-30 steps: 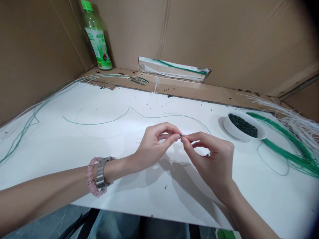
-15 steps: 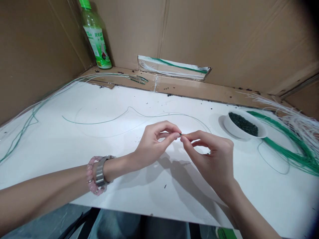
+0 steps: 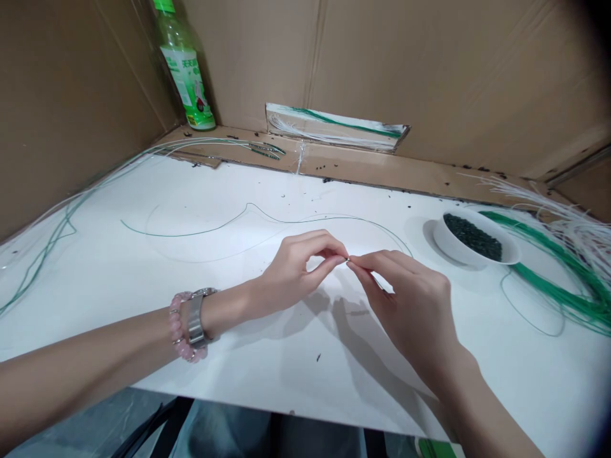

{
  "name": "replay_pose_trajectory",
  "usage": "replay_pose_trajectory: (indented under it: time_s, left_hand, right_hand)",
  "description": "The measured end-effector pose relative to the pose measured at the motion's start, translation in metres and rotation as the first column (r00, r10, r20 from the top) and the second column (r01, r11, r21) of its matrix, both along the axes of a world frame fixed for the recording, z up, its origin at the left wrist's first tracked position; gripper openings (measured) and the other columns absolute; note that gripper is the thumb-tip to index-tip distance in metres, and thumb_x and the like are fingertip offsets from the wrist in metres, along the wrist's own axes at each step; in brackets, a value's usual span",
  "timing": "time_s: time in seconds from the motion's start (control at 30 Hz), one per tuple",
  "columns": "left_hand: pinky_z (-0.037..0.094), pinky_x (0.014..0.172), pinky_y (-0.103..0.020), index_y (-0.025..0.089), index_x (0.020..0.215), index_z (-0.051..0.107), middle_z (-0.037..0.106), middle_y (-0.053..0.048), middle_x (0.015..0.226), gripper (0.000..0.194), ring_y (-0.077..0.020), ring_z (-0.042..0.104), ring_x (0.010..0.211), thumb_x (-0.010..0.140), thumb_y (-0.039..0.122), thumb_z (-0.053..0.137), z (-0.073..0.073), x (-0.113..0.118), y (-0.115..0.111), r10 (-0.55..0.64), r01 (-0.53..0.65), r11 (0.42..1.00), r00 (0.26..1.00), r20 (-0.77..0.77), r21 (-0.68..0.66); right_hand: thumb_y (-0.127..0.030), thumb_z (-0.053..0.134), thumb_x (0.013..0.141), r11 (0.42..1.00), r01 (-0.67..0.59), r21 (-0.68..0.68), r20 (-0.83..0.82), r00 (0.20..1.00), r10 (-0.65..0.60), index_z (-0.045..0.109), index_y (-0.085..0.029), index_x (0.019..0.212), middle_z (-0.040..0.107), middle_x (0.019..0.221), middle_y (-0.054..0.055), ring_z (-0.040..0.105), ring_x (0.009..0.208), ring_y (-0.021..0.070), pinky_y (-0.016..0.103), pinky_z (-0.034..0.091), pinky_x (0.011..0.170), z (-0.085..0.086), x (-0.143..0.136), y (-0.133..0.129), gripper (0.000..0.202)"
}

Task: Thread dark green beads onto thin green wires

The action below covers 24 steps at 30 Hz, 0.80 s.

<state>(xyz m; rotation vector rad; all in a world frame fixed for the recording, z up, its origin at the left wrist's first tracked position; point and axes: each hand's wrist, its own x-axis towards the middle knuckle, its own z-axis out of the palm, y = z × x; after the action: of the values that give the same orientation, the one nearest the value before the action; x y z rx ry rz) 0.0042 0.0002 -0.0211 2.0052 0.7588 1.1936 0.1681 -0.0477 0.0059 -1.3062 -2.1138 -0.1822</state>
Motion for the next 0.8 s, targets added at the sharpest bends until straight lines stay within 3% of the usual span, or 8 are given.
replay_pose_trajectory:
  time_s: [0.13, 0.8]
  left_hand:
    - [0.046, 0.065, -0.023, 0.017, 0.080, 0.062, 0.063, -0.002, 0.078, 0.010, -0.0112, 0.057, 0.072, 0.084, 0.014, 0.053, 0.0013, 0.0012, -0.0006, 0.003, -0.002, 0.999, 1.000, 0.010, -0.053]
    - [0.049, 0.069, -0.025, 0.017, 0.080, 0.061, 0.063, -0.003, 0.079, 0.009, -0.0126, 0.058, 0.074, 0.084, 0.017, 0.054, 0.0008, 0.0018, -0.0003, -0.013, 0.021, 0.988, 0.999, 0.049, -0.154]
  right_hand:
    - [-0.013, 0.057, 0.083, 0.998, -0.022, 0.054, 0.012, 1.000, 0.021, 0.062, -0.015, 0.073, 0.066, 0.068, 0.002, 0.060, 0.062, 0.0124, 0.023, 0.041, 0.056, -0.0002, 0.0008, 0.0004, 0.011]
    - [-0.011, 0.055, 0.083, 0.996, -0.057, 0.075, -0.015, 0.998, 0.058, 0.061, -0.017, 0.076, 0.067, 0.069, 0.002, 0.061, 0.062, 0.0125, 0.023, 0.043, 0.056, 0.0004, -0.0018, 0.0024, 0.011]
